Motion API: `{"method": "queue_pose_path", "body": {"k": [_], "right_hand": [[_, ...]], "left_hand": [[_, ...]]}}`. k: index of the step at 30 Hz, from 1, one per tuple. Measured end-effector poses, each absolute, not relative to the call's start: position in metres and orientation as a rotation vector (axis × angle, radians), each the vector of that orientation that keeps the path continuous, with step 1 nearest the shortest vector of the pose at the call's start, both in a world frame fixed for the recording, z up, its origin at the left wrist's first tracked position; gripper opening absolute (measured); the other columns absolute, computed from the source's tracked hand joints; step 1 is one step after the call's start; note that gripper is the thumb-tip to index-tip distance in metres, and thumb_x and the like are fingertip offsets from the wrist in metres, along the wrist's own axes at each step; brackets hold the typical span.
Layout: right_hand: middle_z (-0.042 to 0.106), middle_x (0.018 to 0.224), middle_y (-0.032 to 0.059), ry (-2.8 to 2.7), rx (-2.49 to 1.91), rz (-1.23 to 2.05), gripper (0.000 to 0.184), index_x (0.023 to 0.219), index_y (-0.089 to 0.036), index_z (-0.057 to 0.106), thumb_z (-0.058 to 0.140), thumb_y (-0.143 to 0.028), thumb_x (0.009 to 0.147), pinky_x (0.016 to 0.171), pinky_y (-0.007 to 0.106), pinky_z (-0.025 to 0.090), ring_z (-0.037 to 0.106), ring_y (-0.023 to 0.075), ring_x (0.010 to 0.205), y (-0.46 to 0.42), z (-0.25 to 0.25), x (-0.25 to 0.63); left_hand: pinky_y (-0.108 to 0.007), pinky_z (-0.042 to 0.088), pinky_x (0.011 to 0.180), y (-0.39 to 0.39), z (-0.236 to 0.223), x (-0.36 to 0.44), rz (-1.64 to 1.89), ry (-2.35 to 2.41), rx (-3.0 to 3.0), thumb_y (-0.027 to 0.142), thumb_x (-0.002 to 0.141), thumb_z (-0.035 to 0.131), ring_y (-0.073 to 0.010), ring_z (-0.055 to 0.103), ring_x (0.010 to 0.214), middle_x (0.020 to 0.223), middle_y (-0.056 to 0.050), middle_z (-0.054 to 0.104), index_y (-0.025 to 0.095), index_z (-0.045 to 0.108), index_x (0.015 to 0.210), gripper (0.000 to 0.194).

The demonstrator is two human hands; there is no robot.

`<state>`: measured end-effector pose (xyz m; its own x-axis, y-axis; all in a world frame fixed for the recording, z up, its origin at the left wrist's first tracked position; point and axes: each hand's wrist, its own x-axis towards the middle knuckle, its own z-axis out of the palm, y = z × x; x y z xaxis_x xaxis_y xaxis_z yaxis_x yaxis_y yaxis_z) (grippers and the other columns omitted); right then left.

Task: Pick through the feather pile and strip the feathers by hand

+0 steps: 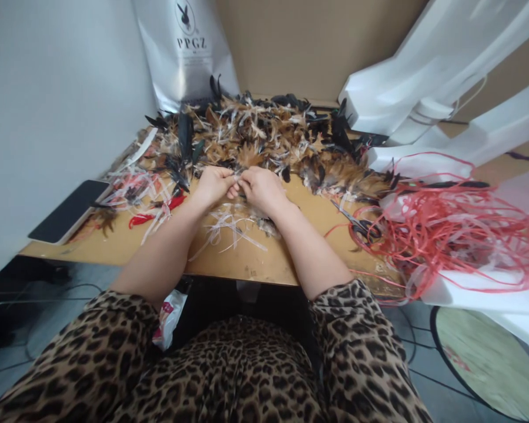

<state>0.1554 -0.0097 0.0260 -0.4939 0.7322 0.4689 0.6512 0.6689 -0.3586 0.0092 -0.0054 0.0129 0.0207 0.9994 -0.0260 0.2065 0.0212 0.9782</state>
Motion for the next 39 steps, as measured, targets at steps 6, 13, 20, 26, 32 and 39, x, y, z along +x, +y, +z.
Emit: {"method": "queue_pose_path", "body": {"k": [6,13,20,26,32,39], "right_hand": [[0.061,0.076,0.0067,-2.366,-0.985,0.205,0.020,0.072,-0.015,0.066,0.050,-0.025,0.079,0.067,0.028,0.036,0.053,0.0160,0.073,-0.008,0.041,0.166],[0.059,0.060,0.0005,-1.933,-0.901,1.173,0.021,0.066,-0.014,0.062,0.066,-0.035,0.067,0.055,0.023,0.039,0.049,0.0100,0.055,0.008,0.039,0.189],[0.061,0.063,-0.0002,-1.633,-0.820,1.262,0.023,0.067,-0.015,0.059,0.069,-0.035,0.063,0.058,0.024,0.041,0.050,0.0097,0.057,0.010,0.030,0.174],[0.060,0.067,0.0020,-1.882,-0.982,0.681,0.015,0.068,-0.015,0.061,0.058,-0.029,0.072,0.066,0.027,0.040,0.051,0.0137,0.067,0.007,0.029,0.168],[0.057,0.073,0.0053,-2.122,-0.942,0.271,0.016,0.070,-0.016,0.062,0.049,-0.020,0.078,0.069,0.029,0.038,0.050,0.0161,0.072,-0.001,0.029,0.164],[0.056,0.086,0.0087,-2.351,-0.939,0.102,0.018,0.073,-0.017,0.064,0.049,-0.023,0.080,0.072,0.032,0.036,0.048,0.0203,0.083,-0.007,0.033,0.164]], "left_hand": [[-0.014,0.038,0.040,-0.017,0.018,0.006,0.782,1.339,1.783,0.014,0.076,0.053,-0.0064,0.052,0.038,0.043,0.001,0.053,0.012,0.057,0.055,0.022],[-0.016,0.040,0.043,-0.033,0.039,0.010,0.695,0.995,1.679,0.022,0.076,0.060,-0.0061,0.053,0.040,0.047,-0.002,0.058,0.010,0.063,0.060,0.020],[-0.014,0.037,0.040,-0.023,0.033,0.009,1.031,0.896,1.224,0.026,0.071,0.068,-0.0027,0.049,0.039,0.053,0.001,0.058,0.009,0.062,0.068,0.018],[-0.011,0.036,0.041,-0.013,0.025,0.007,1.088,0.970,1.026,0.022,0.072,0.068,-0.0006,0.048,0.040,0.052,0.002,0.056,0.008,0.059,0.066,0.018],[-0.012,0.035,0.038,-0.012,0.024,0.006,1.043,1.071,1.007,0.022,0.070,0.070,-0.0024,0.048,0.038,0.047,0.001,0.055,0.008,0.058,0.063,0.019],[-0.016,0.038,0.038,-0.014,0.021,0.006,0.862,1.300,1.351,0.012,0.073,0.059,-0.0065,0.050,0.035,0.041,-0.002,0.054,0.010,0.055,0.053,0.021]]}}
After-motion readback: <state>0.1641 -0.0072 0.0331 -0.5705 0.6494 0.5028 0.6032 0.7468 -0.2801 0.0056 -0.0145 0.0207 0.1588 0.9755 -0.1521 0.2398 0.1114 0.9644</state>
